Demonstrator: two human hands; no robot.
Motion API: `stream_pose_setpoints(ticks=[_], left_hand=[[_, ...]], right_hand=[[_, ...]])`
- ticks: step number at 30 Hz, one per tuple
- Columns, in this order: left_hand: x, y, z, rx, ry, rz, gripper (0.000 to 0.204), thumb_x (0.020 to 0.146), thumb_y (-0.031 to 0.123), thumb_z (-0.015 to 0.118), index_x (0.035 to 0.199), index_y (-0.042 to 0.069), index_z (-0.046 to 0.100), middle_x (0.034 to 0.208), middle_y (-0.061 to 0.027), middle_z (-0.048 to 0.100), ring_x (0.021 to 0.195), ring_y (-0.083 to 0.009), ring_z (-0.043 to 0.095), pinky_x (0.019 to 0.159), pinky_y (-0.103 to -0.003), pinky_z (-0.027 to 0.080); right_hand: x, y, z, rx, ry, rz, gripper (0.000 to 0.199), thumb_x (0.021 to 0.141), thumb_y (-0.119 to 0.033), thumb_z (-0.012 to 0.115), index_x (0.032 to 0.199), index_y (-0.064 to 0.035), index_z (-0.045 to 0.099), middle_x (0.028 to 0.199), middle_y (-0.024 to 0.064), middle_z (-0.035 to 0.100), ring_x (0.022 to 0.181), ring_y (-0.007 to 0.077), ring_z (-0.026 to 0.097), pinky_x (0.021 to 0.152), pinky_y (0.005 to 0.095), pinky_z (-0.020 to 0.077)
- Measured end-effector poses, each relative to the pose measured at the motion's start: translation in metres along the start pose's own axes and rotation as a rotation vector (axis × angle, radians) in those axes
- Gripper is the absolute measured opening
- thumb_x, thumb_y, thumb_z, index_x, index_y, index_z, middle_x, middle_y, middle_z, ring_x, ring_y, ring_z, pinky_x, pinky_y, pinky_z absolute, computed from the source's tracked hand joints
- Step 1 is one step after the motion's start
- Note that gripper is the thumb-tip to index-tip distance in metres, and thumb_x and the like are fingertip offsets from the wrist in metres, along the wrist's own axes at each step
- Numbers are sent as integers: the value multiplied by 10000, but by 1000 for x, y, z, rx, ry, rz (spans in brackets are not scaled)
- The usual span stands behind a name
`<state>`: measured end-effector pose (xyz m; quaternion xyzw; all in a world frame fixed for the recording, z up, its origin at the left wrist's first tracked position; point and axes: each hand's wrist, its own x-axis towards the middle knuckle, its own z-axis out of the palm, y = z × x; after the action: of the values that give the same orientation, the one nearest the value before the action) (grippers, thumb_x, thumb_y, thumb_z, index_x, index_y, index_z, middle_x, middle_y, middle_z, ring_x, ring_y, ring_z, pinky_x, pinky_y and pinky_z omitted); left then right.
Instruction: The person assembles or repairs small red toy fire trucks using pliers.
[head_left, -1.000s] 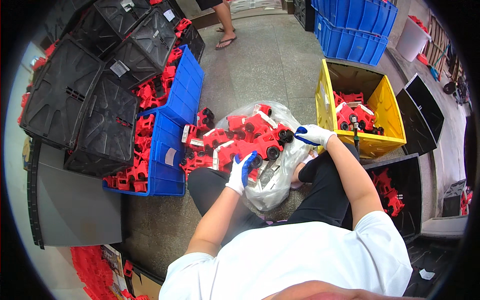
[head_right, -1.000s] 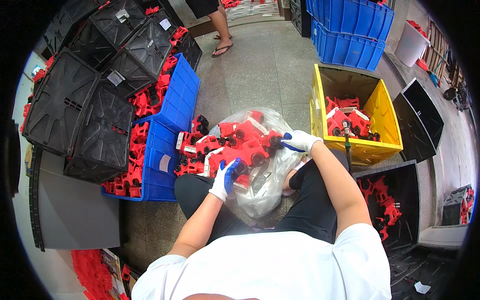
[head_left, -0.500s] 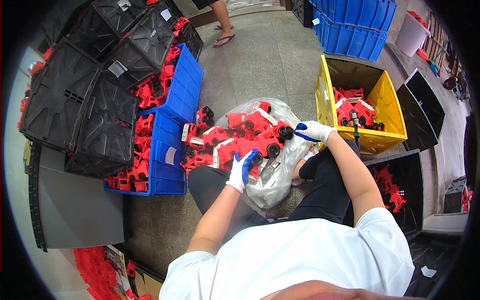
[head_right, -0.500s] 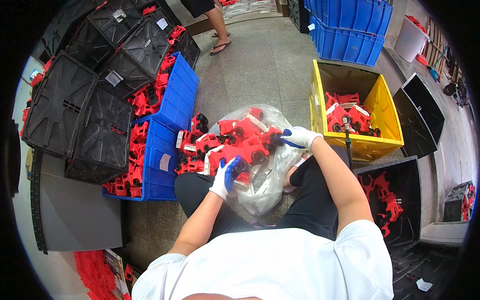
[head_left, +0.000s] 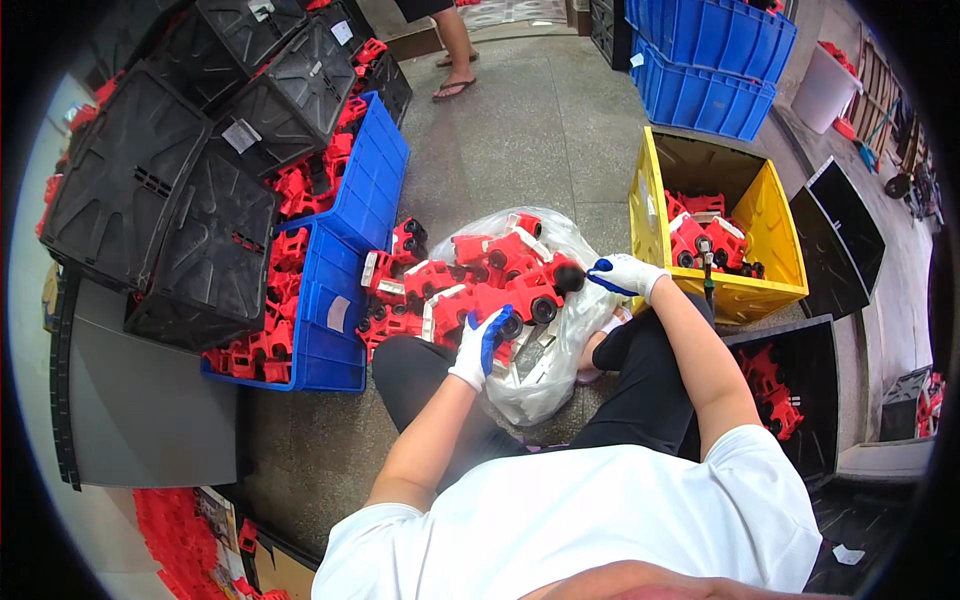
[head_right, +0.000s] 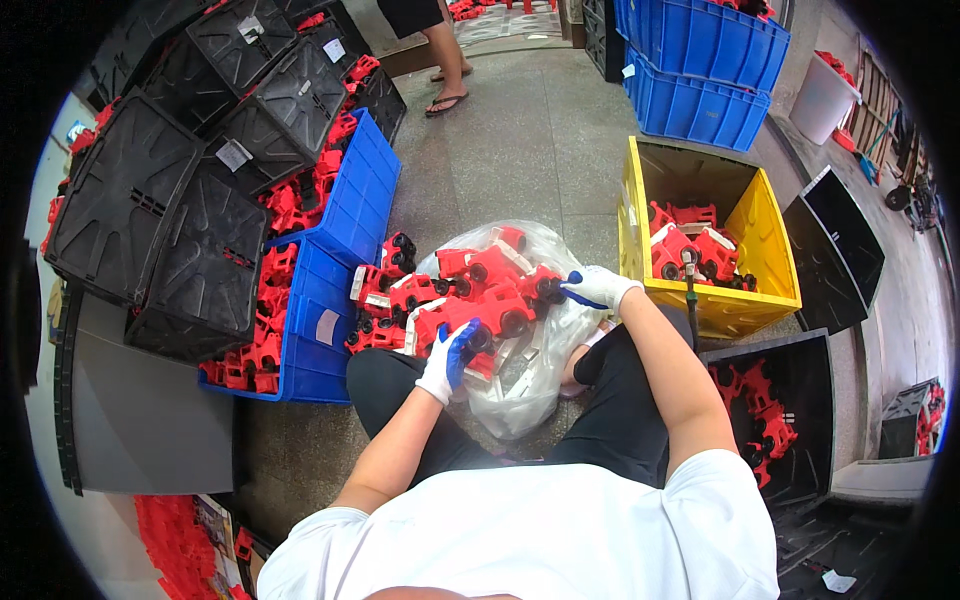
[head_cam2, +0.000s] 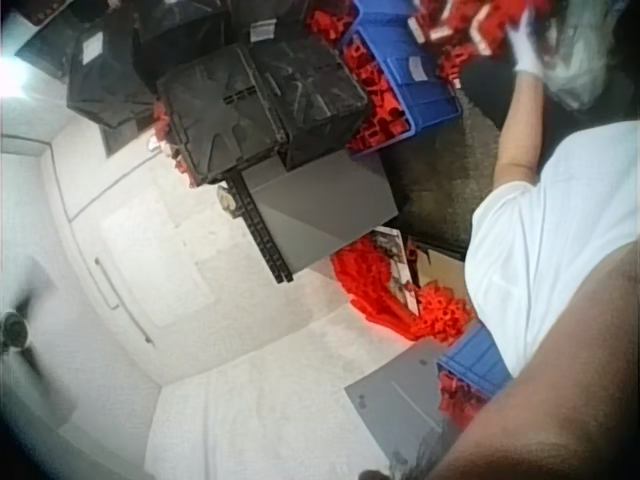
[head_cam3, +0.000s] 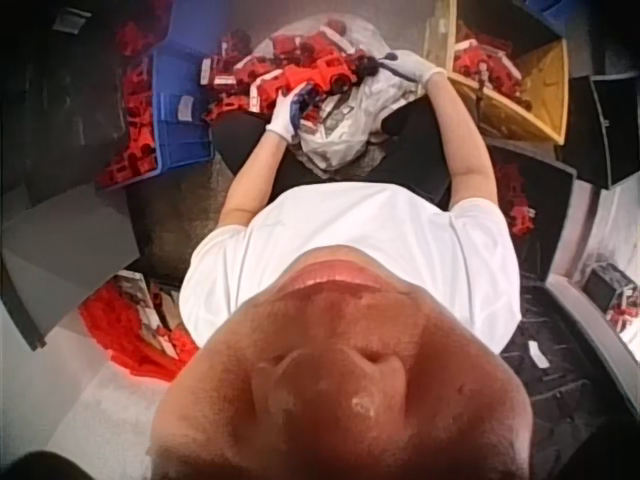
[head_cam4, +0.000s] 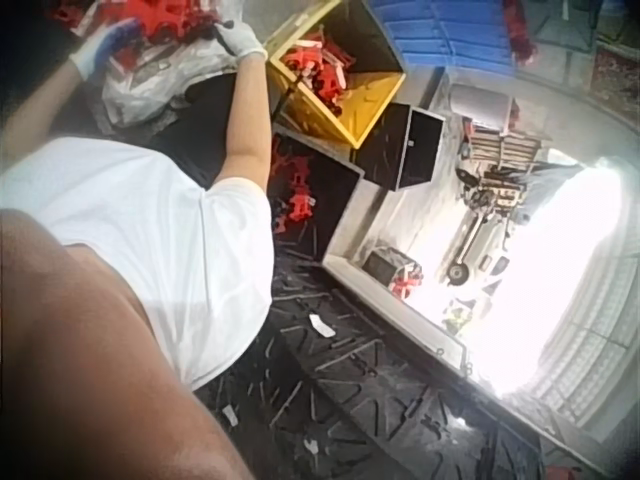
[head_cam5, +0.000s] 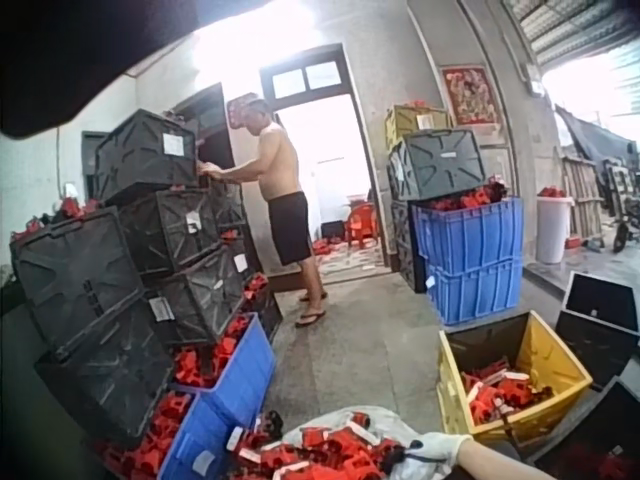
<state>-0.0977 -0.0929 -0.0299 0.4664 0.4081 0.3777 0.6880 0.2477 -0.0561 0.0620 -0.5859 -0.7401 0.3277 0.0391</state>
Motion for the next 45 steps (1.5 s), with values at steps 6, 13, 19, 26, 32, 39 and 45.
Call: stream_pose_setpoints(ticks=[6,13,19,26,32,39,45], left_hand=[[-8,24,15,-373,148,-105,434,853,81,660,1229,11,457,1142,-101,613,1005,-195,634,874,-312,510],[-5,19,19,-278,192,-40,346,868,148,659,1162,28,523,1067,-73,632,948,-180,635,834,-302,516],[30,130,11,-595,148,23,236,954,305,501,1050,128,625,904,-19,642,807,-146,614,692,-288,502],[108,165,-72,-729,212,60,378,833,416,659,1146,212,606,1123,-67,637,1037,-261,594,915,-473,450],[105,148,-63,-739,170,-9,327,854,290,657,1162,191,609,1158,-78,611,1038,-258,594,909,-454,471],[114,154,-108,-860,-61,29,400,886,278,628,1249,135,542,1279,-111,546,1195,-330,514,1030,-532,387],[90,181,-71,-665,124,106,443,846,367,679,1201,129,563,1099,-88,642,935,-242,640,784,-376,547]], right_hand=[[-6,-11,-4,5,30,18,497,914,-473,460,847,-20,653,775,204,644,750,386,602,718,433,456],[-12,-23,-15,59,-28,87,503,913,-471,449,858,-14,651,808,188,637,772,359,594,729,428,454],[-5,20,5,11,62,14,486,902,-479,493,872,-24,662,858,205,656,809,384,611,743,440,460],[-3,44,13,-150,19,-154,334,944,-361,496,953,-68,657,806,109,663,711,278,609,683,377,477],[7,72,34,-352,-204,-242,401,923,-412,488,1139,-89,587,1128,179,622,994,383,583,847,444,463],[51,75,153,-435,-502,-73,499,840,-451,553,1125,-45,613,1179,222,593,1108,372,559,958,411,425],[129,-19,242,-265,-394,-56,380,839,-358,505,991,-68,698,1076,191,656,1001,327,635,885,424,484]])
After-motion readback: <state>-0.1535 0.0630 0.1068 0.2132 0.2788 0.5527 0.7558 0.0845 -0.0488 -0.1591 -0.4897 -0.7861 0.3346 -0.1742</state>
